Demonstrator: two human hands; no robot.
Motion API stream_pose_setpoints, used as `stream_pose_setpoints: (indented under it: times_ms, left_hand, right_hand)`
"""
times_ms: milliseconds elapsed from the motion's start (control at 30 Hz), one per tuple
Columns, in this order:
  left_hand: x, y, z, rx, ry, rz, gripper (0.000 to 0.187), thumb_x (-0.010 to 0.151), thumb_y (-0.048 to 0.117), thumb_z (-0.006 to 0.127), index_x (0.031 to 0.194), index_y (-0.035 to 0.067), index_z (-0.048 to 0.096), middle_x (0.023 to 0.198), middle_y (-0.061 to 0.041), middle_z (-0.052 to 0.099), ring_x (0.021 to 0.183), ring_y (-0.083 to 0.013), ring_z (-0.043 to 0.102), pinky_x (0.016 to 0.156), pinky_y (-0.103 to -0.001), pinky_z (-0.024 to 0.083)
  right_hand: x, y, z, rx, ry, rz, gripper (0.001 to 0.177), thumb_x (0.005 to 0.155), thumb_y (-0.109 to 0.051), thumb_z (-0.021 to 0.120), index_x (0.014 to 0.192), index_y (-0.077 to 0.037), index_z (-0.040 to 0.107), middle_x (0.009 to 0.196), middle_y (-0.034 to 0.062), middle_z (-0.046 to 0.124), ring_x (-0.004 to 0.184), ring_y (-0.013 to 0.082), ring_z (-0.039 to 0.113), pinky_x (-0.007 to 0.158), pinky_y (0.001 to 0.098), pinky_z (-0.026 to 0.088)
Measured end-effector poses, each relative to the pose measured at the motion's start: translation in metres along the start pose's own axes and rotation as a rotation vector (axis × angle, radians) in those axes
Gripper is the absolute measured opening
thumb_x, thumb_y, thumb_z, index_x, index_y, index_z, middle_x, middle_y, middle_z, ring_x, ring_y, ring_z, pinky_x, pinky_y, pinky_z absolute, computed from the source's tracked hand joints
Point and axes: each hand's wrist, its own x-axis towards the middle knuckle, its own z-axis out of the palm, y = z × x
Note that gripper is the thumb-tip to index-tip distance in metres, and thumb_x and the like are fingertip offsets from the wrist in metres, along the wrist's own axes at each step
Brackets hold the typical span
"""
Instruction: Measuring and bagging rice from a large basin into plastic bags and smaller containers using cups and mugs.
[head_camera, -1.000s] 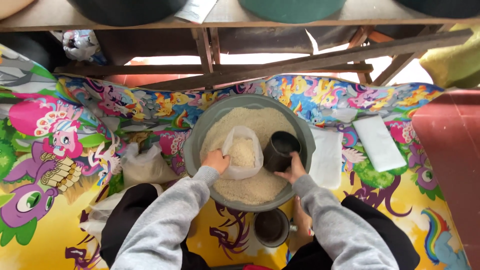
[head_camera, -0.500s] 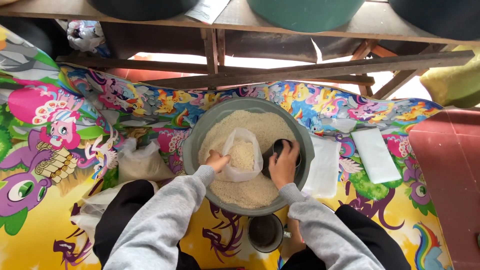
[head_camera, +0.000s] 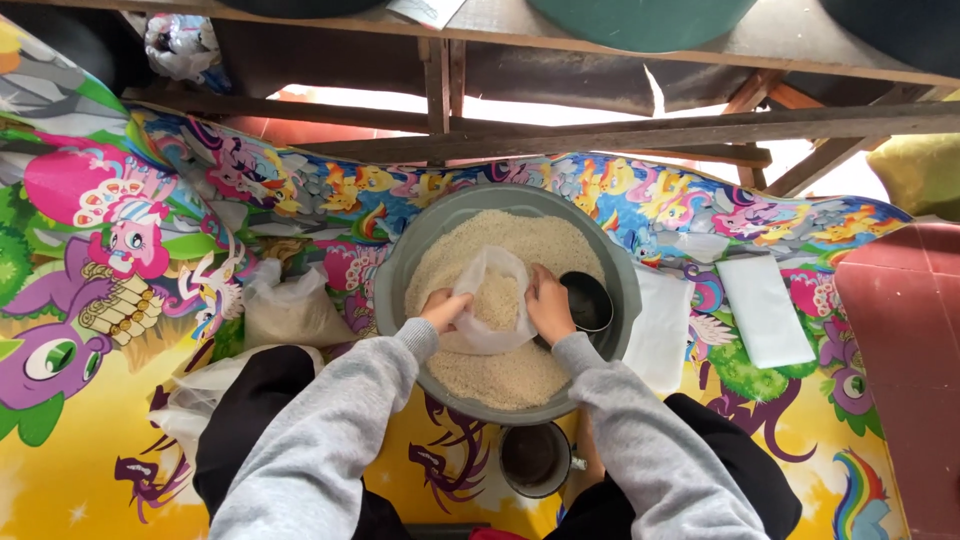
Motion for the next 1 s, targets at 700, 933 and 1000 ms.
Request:
stream_pose_setpoints:
  times_ms: [700, 933, 1000]
  left_hand:
    - [0.056, -0.022, -0.027, 0.407, 0.224, 0.069, 0.048, 0.080, 0.042, 0.065, 0.113, 0.009, 0.067, 0.108, -0.017, 0.069, 0.098, -0.0314, 0.069, 0.080, -0.042, 0.058]
    - [-0.062, 0.056, -0.015, 0.650, 0.231, 0.083, 0.066, 0.084, 0.048, 0.070, 0.124, -0.002, 0.056, 0.133, -0.025, 0.062, 0.127, -0.0391, 0.058, 0.108, -0.048, 0.047]
    - [-0.055, 0.055, -0.016, 1.007, 0.381, 0.171, 0.074, 0.079, 0.044, 0.079, 0.136, 0.003, 0.055, 0.137, -0.020, 0.055, 0.122, -0.0418, 0.059, 0.102, -0.055, 0.051]
  right_hand:
    - [0.050, 0.046, 0.026, 0.892, -0.229, 0.766, 0.083, 0.086, -0.010, 0.070, 0.157, 0.001, 0.028, 0.151, 0.0234, 0.038, 0.133, 0.0349, 0.049, 0.101, 0.0496, 0.049]
    - [0.051, 0.047, 0.032, 0.528, -0.211, 0.600, 0.079, 0.103, -0.044, 0.058, 0.158, 0.005, 0.028, 0.160, 0.0282, 0.030, 0.139, 0.0434, 0.045, 0.101, 0.0544, 0.052]
    - [0.068, 0.075, 0.043, -0.162, -0.160, 0.226, 0.049, 0.105, -0.022, 0.044, 0.137, 0.012, 0.054, 0.132, 0.0315, 0.057, 0.117, 0.0459, 0.063, 0.089, 0.0550, 0.060]
